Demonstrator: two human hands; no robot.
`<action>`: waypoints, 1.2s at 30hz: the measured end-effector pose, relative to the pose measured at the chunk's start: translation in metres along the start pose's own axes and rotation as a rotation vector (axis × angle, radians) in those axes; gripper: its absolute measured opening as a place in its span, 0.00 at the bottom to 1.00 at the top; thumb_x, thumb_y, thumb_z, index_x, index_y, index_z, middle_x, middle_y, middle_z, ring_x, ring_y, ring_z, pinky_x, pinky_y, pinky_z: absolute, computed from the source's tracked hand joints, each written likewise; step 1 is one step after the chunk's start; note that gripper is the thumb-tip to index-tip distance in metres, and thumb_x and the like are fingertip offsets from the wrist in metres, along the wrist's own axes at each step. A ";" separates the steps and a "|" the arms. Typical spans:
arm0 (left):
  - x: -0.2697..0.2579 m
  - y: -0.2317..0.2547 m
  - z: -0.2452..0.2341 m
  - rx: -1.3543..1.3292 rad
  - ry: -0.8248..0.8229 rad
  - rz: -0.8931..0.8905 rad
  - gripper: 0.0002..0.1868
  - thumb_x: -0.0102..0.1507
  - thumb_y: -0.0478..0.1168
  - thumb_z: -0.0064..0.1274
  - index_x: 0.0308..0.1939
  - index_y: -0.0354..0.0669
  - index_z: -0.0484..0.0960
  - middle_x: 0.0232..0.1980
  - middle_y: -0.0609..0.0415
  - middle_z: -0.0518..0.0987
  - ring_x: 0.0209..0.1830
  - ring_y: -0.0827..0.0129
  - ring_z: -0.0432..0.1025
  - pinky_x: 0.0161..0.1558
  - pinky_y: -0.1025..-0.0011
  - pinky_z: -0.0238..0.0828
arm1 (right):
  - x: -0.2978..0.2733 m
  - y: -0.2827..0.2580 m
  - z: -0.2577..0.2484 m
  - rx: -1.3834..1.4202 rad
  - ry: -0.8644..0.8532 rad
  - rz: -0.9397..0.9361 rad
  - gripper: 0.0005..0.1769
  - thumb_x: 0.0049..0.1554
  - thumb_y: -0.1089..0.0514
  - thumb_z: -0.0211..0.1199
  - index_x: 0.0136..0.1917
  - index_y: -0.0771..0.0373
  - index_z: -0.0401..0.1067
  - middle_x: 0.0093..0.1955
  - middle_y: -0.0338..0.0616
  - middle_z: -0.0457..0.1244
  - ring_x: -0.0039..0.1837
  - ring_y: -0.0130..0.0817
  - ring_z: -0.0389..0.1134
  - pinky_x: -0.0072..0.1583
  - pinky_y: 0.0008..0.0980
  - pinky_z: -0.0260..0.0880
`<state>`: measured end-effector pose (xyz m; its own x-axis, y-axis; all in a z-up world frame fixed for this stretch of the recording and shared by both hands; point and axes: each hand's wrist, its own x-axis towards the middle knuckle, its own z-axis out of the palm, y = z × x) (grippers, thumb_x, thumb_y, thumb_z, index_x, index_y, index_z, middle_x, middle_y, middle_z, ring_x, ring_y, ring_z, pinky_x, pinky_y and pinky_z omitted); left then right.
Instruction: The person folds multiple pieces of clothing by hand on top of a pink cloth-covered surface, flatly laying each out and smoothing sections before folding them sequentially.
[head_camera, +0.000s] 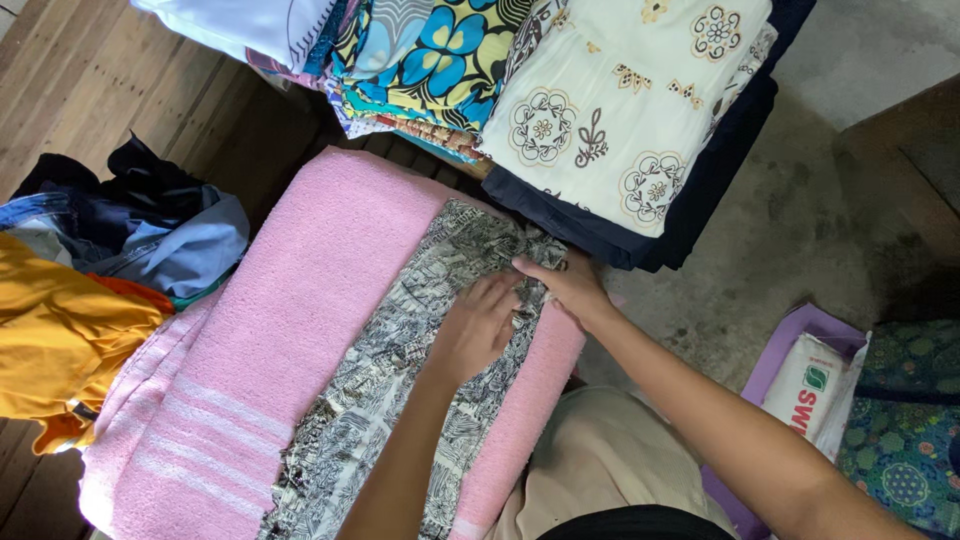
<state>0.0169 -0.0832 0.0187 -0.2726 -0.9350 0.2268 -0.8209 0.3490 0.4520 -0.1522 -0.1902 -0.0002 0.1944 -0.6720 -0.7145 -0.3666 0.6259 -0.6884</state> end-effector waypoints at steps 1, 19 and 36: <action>-0.006 0.001 0.002 -0.002 -0.024 -0.067 0.14 0.58 0.34 0.55 0.47 0.40 0.74 0.63 0.44 0.72 0.63 0.49 0.69 0.65 0.52 0.67 | 0.003 0.001 0.002 0.084 0.053 0.005 0.25 0.49 0.46 0.75 0.54 0.60 0.73 0.45 0.38 0.62 0.44 0.32 0.58 0.40 0.29 0.59; -0.082 -0.043 0.031 -0.081 -0.030 -0.736 0.24 0.71 0.43 0.44 0.65 0.30 0.73 0.60 0.28 0.75 0.61 0.38 0.70 0.61 0.48 0.69 | 0.014 -0.061 -0.016 0.895 -0.402 -0.131 0.08 0.65 0.64 0.62 0.56 0.68 0.73 0.43 0.39 0.66 0.42 0.25 0.67 0.52 0.28 0.75; -0.122 -0.040 0.006 -0.125 -0.990 -0.935 0.42 0.75 0.67 0.23 0.51 0.34 0.83 0.45 0.40 0.84 0.48 0.53 0.81 0.59 0.53 0.75 | 0.033 0.087 -0.058 0.411 0.265 -0.039 0.13 0.55 0.61 0.66 0.55 0.59 0.72 0.46 0.32 0.69 0.40 0.16 0.66 0.39 0.20 0.61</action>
<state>0.0799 0.0164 -0.0326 0.0690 -0.4580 -0.8863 -0.8595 -0.4784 0.1803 -0.2305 -0.1812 -0.0765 -0.0566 -0.7421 -0.6679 0.0360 0.6671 -0.7441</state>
